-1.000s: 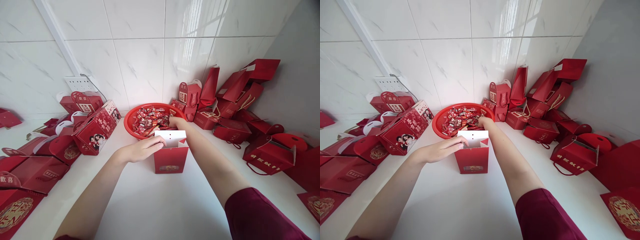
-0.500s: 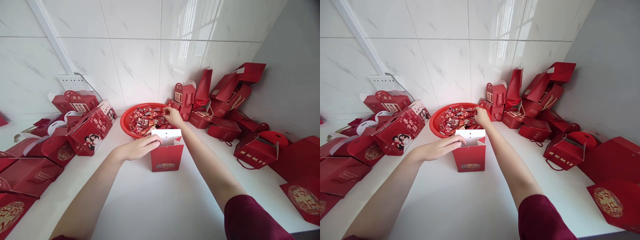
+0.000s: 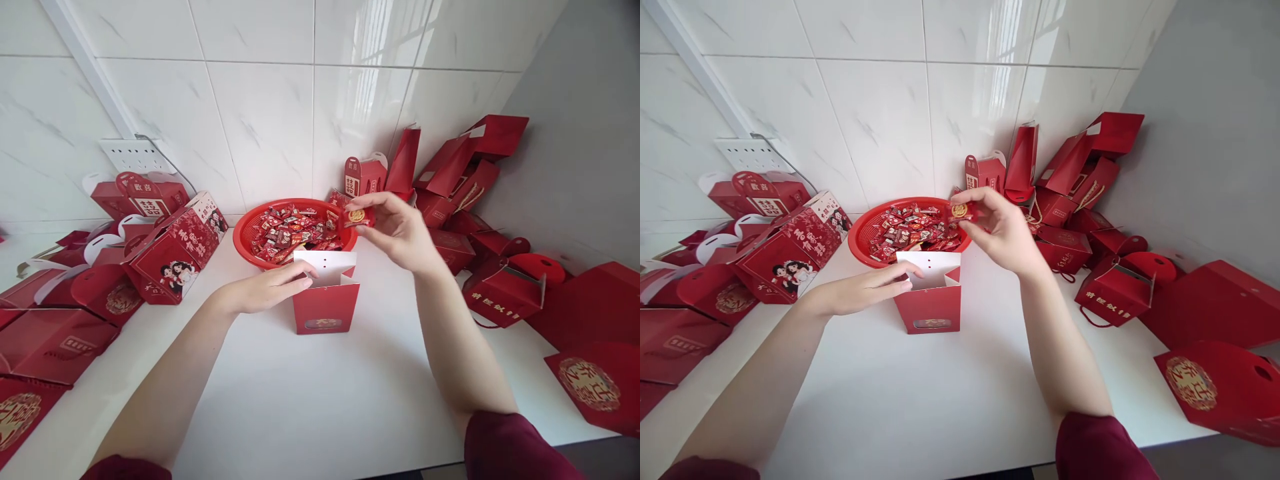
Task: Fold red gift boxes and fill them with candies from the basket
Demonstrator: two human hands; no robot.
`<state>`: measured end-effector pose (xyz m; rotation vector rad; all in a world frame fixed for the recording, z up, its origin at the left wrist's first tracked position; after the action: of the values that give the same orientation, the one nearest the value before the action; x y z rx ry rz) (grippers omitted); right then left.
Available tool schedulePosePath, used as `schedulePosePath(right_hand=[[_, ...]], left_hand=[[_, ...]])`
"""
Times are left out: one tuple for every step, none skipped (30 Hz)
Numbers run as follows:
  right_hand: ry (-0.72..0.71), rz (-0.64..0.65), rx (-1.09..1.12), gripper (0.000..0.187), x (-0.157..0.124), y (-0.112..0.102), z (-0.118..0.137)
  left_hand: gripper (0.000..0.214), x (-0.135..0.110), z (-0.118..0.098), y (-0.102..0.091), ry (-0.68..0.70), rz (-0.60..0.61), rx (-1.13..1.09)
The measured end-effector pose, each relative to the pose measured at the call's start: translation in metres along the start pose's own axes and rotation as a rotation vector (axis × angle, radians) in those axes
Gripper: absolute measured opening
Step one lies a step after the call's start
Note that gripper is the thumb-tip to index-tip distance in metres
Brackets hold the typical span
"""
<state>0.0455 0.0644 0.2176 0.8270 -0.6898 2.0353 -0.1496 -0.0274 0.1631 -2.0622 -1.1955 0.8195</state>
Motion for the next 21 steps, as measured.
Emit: schedulePosePath(right_hand=[[-0.04, -0.038, -0.044, 0.03, -0.001, -0.007, 0.012], [-0.083, -0.082, -0.09, 0.026, -0.004, -0.014, 0.024], [-0.124, -0.127, -0.137, 0.024, -0.006, -0.021, 0.037], [-0.161, -0.169, -0.183, 0.023, -0.01, -0.028, 0.049], [-0.194, -0.207, -0.225, 0.022, -0.013, -0.033, 0.062], [-0.224, -0.244, -0.266, 0.022, -0.018, -0.037, 0.074], [-0.246, -0.278, -0.312, 0.023, -0.022, -0.04, 0.086], [-0.264, -0.308, -0.359, 0.025, -0.026, -0.041, 0.097], [-0.28, -0.336, -0.405, 0.027, -0.031, -0.042, 0.106], [-0.302, -0.364, -0.446, 0.027, -0.035, -0.042, 0.114], [-0.319, -0.395, -0.48, 0.026, -0.038, -0.042, 0.12], [-0.331, -0.425, -0.506, 0.026, -0.042, -0.042, 0.125], [-0.339, -0.452, -0.521, 0.025, -0.044, -0.042, 0.127], [-0.349, -0.472, -0.528, 0.026, -0.046, -0.042, 0.129], [-0.37, -0.47, -0.534, 0.028, -0.048, -0.041, 0.131], [-0.409, -0.443, -0.54, 0.031, -0.049, -0.039, 0.133], [-0.44, -0.4, -0.547, 0.035, -0.049, -0.036, 0.135], [-0.459, -0.358, -0.552, 0.038, -0.049, -0.032, 0.136], [-0.458, -0.325, -0.553, 0.041, -0.048, -0.029, 0.136], [-0.444, -0.303, -0.545, 0.045, -0.046, -0.025, 0.136], [-0.426, -0.287, -0.531, 0.049, -0.044, -0.021, 0.135]], left_hand=[[0.041, -0.002, -0.002, 0.0, -0.011, 0.006, 0.019], [0.042, -0.006, -0.005, 0.0, -0.02, 0.012, 0.045], [0.042, -0.01, -0.009, 0.0, -0.021, 0.017, 0.08], [0.041, -0.014, -0.015, 0.0, -0.01, 0.025, 0.12], [0.039, -0.019, -0.021, 0.0, 0.012, 0.036, 0.161], [0.038, -0.024, -0.028, 0.002, 0.041, 0.05, 0.2], [0.037, -0.029, -0.034, 0.003, 0.07, 0.06, 0.233], [0.036, -0.034, -0.04, 0.005, 0.094, 0.066, 0.259], [0.035, -0.038, -0.043, 0.007, 0.11, 0.067, 0.276], [0.035, -0.041, -0.046, 0.009, 0.119, 0.064, 0.285], [0.035, -0.043, -0.047, 0.011, 0.126, 0.058, 0.29], [0.035, -0.045, -0.048, 0.013, 0.13, 0.054, 0.297], [0.035, -0.046, -0.048, 0.015, 0.131, 0.054, 0.307], [0.036, -0.046, -0.047, 0.016, 0.125, 0.055, 0.323], [0.036, -0.047, -0.046, 0.016, 0.114, 0.056, 0.342], [0.037, -0.047, -0.045, 0.016, 0.103, 0.053, 0.362], [0.038, -0.047, -0.044, 0.014, 0.092, 0.044, 0.378], [0.038, -0.046, -0.043, 0.012, 0.082, 0.029, 0.387], [0.038, -0.046, -0.042, 0.009, 0.073, 0.013, 0.388], [0.038, -0.045, -0.04, 0.006, 0.062, -0.003, 0.383], [0.038, -0.044, -0.038, 0.003, 0.05, -0.011, 0.373]])
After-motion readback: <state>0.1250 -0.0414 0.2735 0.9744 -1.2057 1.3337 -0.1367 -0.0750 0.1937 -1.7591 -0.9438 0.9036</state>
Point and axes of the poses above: each hand's wrist, its own x-axis towards the middle knuckle, its own y-axis out of the palm, z = x × y, the point moved 6 cm from there along x, towards the middle knuckle, and after that the axes turned 5 degrees about x, right-handed, at the moved point
